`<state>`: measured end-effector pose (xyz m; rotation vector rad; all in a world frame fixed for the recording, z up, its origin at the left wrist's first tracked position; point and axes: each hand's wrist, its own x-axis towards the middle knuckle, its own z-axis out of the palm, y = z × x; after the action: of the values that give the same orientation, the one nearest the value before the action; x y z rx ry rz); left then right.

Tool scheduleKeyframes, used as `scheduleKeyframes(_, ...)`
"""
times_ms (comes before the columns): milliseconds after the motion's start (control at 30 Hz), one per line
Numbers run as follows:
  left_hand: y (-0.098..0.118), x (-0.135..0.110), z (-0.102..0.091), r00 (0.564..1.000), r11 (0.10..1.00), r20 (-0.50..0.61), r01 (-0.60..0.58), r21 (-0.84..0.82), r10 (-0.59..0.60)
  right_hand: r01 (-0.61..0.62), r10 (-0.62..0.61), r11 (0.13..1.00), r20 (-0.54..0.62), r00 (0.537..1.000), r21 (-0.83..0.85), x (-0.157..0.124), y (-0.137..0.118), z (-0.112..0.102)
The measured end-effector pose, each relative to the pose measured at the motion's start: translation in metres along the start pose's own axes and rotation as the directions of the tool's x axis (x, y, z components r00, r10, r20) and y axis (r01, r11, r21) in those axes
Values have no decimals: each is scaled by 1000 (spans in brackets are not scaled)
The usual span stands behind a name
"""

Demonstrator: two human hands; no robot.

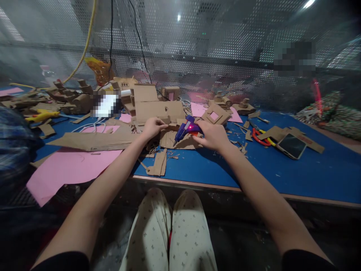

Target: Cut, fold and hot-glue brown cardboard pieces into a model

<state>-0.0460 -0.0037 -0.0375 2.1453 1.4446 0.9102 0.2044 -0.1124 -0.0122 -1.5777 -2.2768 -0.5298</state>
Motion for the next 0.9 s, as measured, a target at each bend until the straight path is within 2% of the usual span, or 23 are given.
scheduleKeyframes(333,3,0,-1,999,999,5,34,-21,-34,-4,6,1000,66,998,-26,1,-5,-2)
scheduleKeyframes(900,-6,4,3,1000,1000,1,-9,-18,9,0,3,999,89,996,-34,0,-9,-3)
